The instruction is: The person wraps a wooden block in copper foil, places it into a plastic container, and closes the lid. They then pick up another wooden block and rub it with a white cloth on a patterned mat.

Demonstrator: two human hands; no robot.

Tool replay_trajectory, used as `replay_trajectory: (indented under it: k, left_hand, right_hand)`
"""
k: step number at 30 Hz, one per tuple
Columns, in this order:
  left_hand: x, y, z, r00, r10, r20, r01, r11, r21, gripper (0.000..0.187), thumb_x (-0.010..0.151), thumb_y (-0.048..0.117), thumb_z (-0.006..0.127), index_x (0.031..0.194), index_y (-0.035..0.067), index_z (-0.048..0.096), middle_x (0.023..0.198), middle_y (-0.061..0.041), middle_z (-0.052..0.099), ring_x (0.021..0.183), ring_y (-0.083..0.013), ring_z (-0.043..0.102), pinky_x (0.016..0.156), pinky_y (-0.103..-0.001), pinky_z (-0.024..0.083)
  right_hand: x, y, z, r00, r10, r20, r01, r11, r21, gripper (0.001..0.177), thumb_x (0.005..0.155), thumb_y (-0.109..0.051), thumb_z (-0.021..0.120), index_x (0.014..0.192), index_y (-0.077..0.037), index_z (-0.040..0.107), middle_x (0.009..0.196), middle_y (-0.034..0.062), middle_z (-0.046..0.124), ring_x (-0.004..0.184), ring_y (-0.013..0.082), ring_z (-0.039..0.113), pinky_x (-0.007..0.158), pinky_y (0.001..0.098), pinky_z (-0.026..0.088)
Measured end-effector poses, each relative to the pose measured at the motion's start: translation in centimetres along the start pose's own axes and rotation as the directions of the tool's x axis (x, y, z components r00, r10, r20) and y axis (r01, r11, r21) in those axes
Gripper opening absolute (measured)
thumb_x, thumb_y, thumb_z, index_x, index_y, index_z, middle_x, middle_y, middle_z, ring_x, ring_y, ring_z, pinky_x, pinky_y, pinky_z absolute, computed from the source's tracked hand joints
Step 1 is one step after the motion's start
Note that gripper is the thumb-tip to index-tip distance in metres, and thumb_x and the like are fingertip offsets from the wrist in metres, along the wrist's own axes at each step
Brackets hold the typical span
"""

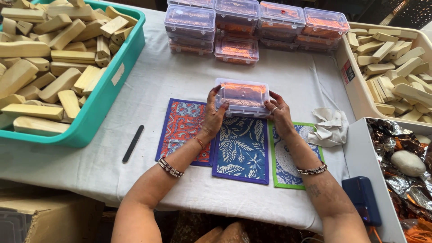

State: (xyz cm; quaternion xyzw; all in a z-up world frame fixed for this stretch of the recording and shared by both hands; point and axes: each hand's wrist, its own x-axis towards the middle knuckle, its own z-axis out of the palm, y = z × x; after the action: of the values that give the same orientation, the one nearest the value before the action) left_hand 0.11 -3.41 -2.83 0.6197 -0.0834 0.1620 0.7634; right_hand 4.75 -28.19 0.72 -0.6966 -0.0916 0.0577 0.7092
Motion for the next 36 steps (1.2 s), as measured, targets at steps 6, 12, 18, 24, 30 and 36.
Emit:
replay_trajectory:
  k: [6, 12, 18, 24, 30, 36]
  left_hand:
    - [-0.8, 1.3, 1.1, 0.974, 0.224, 0.041, -0.216, 0.846, 0.487, 0.067, 0.106, 0.034, 0.06, 0.159, 0.005, 0.03, 0.16, -0.022, 0.038, 0.151, -0.0378, 0.037, 0.125, -0.046, 0.034]
    - [-1.5, 0.5, 1.6, 0.976, 0.216, -0.003, -0.17, 0.777, 0.606, 0.085, 0.097, 0.037, 0.063, 0.157, -0.004, 0.019, 0.158, -0.03, 0.033, 0.146, -0.0421, 0.038, 0.121, -0.046, 0.033]
    - [-2.1, 2.9, 2.5, 0.944, 0.151, 0.293, -0.33, 0.433, 0.839, 0.067, 0.089, 0.034, 0.072, 0.144, 0.004, 0.048, 0.151, -0.03, 0.041, 0.147, -0.0438, 0.033, 0.119, -0.052, 0.032]
    - [-2.3, 2.8, 2.6, 0.916, 0.109, 0.387, -0.396, 0.408, 0.823, 0.056, 0.084, 0.034, 0.074, 0.131, 0.007, 0.062, 0.147, -0.028, 0.045, 0.148, -0.044, 0.032, 0.115, -0.052, 0.034]
    - [-2.3, 2.3, 2.6, 0.913, 0.067, 0.402, -0.39, 0.431, 0.814, 0.055, 0.085, 0.034, 0.074, 0.131, 0.007, 0.063, 0.148, -0.028, 0.047, 0.148, -0.0417, 0.034, 0.116, -0.052, 0.034]
    - [-2.2, 2.0, 2.6, 0.918, 0.048, 0.394, -0.375, 0.431, 0.821, 0.053, 0.085, 0.035, 0.073, 0.128, 0.006, 0.064, 0.148, -0.028, 0.048, 0.146, -0.0409, 0.037, 0.116, -0.053, 0.031]
  right_hand:
    - [1.3, 1.8, -1.8, 0.998, 0.009, -0.068, 0.006, 0.976, 0.217, 0.055, 0.094, -0.017, 0.068, 0.142, 0.0, 0.049, 0.119, 0.0167, 0.064, 0.1, 0.0197, 0.069, 0.082, 0.0327, 0.066]
    - [4.3, 1.1, -3.1, 0.961, 0.014, -0.276, 0.064, 0.96, 0.274, 0.046, 0.094, -0.015, 0.067, 0.136, 0.0, 0.054, 0.114, 0.015, 0.067, 0.095, 0.0247, 0.074, 0.076, 0.0349, 0.068]
    - [10.9, -0.7, -3.4, 0.934, -0.031, -0.356, 0.121, 0.965, 0.233, 0.04, 0.095, -0.018, 0.07, 0.129, -0.001, 0.057, 0.117, 0.015, 0.069, 0.096, 0.0274, 0.077, 0.075, 0.0357, 0.068]
    - [19.0, -0.4, -2.2, 0.929, -0.002, -0.369, 0.09, 0.971, 0.22, 0.042, 0.09, -0.017, 0.075, 0.125, -0.004, 0.057, 0.113, 0.0134, 0.07, 0.089, 0.0271, 0.077, 0.069, 0.0392, 0.068]
    - [25.2, 1.1, -0.2, 0.917, -0.008, -0.398, 0.08, 0.983, 0.166, 0.038, 0.092, -0.024, 0.074, 0.122, -0.003, 0.063, 0.11, 0.0115, 0.072, 0.091, 0.0231, 0.075, 0.07, 0.0406, 0.067]
    - [24.7, -1.2, 3.7, 0.9, -0.283, -0.333, 0.101, 0.876, -0.472, 0.053, 0.091, -0.034, 0.078, 0.131, -0.002, 0.063, 0.118, 0.0143, 0.074, 0.107, 0.0252, 0.071, 0.095, 0.0394, 0.055]
